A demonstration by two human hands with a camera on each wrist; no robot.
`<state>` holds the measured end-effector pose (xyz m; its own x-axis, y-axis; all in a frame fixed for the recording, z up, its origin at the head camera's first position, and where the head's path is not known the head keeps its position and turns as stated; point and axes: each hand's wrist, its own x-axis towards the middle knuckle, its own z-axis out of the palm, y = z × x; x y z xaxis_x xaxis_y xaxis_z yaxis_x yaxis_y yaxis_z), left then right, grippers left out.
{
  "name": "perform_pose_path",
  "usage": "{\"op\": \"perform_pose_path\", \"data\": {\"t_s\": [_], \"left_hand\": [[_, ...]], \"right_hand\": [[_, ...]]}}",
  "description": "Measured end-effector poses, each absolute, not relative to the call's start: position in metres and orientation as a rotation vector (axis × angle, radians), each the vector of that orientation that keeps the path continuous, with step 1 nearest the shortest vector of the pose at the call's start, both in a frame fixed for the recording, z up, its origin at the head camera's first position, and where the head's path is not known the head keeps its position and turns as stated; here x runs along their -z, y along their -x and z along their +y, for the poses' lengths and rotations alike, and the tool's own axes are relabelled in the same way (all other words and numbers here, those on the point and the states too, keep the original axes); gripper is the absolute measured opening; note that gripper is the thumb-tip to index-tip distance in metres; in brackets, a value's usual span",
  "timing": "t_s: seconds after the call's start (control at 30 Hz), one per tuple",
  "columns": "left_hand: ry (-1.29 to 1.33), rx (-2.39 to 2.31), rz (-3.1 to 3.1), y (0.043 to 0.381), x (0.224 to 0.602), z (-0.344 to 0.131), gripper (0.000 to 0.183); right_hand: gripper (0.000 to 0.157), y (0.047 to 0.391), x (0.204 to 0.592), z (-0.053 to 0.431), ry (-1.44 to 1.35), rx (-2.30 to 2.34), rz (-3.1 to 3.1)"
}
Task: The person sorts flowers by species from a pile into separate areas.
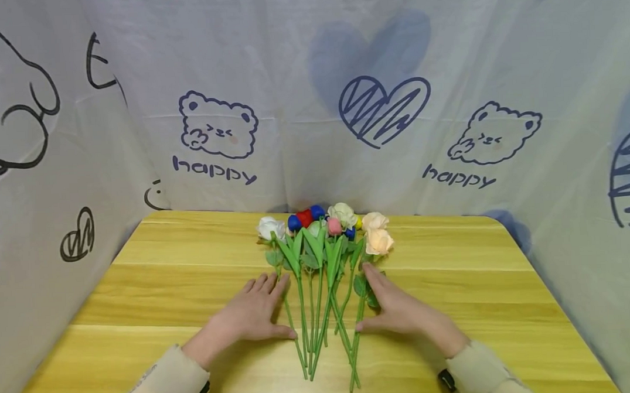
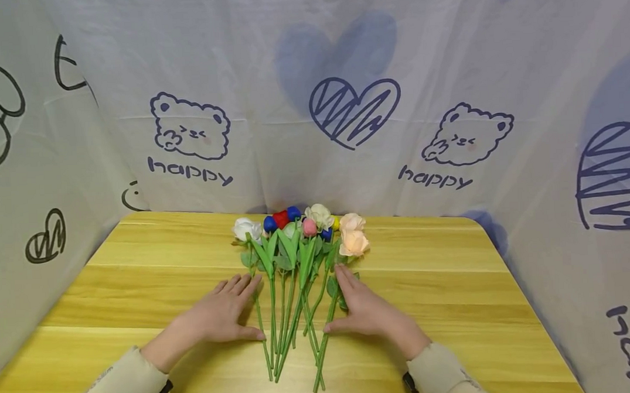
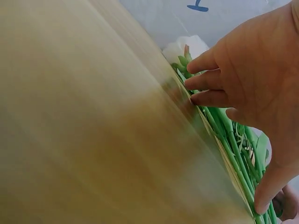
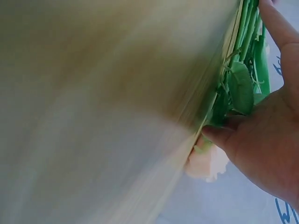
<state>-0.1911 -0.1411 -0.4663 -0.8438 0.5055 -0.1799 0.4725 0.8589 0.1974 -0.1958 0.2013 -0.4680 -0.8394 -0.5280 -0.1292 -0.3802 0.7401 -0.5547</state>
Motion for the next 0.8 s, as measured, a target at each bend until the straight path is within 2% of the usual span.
{"op": "perform_pose_path", "data": {"t_s": [0.5,0.8], "left_hand": [[-0.900,-0.119,2.875,0.196,0.472,-0.134,0.126],[-0.952,-0.120,2.878,0.200,0.473,-0.134,0.120]], "right_hand": [[0.127,0.211,0.475,0.170,0.851,0.756,2.590],[0.128,0.219,0.476,0.147,0.967,0.646,2.598]]}}
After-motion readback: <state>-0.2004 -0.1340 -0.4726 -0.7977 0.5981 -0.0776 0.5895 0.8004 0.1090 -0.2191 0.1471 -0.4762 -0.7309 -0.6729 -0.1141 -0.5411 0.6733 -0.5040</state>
